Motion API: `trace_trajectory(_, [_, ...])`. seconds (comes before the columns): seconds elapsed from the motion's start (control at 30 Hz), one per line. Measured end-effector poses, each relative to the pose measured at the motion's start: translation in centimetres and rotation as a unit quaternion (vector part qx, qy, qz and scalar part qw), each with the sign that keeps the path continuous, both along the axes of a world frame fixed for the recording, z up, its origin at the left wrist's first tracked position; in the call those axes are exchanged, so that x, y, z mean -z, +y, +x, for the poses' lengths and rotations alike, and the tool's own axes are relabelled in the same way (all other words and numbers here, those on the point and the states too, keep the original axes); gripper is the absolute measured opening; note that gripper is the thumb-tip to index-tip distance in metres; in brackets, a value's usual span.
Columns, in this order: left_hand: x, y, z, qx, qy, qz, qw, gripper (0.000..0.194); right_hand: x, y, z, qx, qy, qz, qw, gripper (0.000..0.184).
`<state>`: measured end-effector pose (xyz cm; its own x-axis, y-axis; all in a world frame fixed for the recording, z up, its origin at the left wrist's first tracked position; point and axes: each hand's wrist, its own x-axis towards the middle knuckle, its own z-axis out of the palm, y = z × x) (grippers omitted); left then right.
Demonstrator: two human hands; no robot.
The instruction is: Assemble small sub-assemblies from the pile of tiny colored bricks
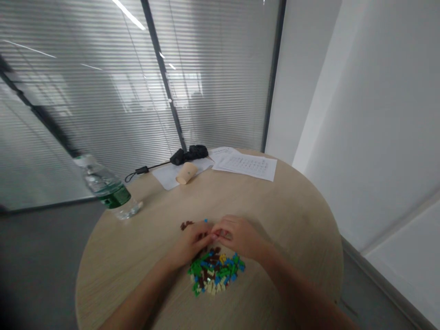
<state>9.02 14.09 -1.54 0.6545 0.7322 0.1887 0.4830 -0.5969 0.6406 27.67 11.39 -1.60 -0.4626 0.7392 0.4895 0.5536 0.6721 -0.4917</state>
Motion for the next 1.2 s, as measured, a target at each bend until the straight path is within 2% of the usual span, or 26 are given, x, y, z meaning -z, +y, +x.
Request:
trace_trajectory(0.13, [0.0, 0.2, -0.2, -0.012, 0.000, 0.017, 1.000, 0.020, 0.0, 0.1, 0.1, -0.009, 0.004, 0.003, 1.000, 0.009])
trace_trajectory(0.23, [0.0, 0.7, -0.7, -0.048, 0.024, 0.051, 0.997, 0.014, -0.1, 0.4, 0.9, 0.005, 0.003, 0.010, 1.000, 0.011])
trace_trajectory(0.37, [0.1, 1.5, -1.6, -0.101, 0.063, 0.120, 0.986, 0.010, -0.3, 0.9, 2.1, 0.070, 0.010, 0.013, 0.997, 0.012])
trace_trajectory(0.53, [0.6, 2.2, -2.2, -0.143, 0.075, 0.178, 0.971, 0.014, -0.4, 1.3, 2.7, 0.140, 0.017, 0.011, 0.990, 0.013])
trace_trajectory(0.7, [0.8, 2.3, -2.3, -0.182, 0.113, 0.183, 0.959, 0.019, -0.2, 1.4, 2.9, 0.162, 0.020, -0.012, 0.986, 0.014])
trace_trajectory(1.2, [1.0, 2.6, -1.7, -0.199, 0.159, 0.179, 0.950, 0.016, -0.4, 1.3, 2.6, 0.165, 0.002, -0.064, 0.984, 0.013])
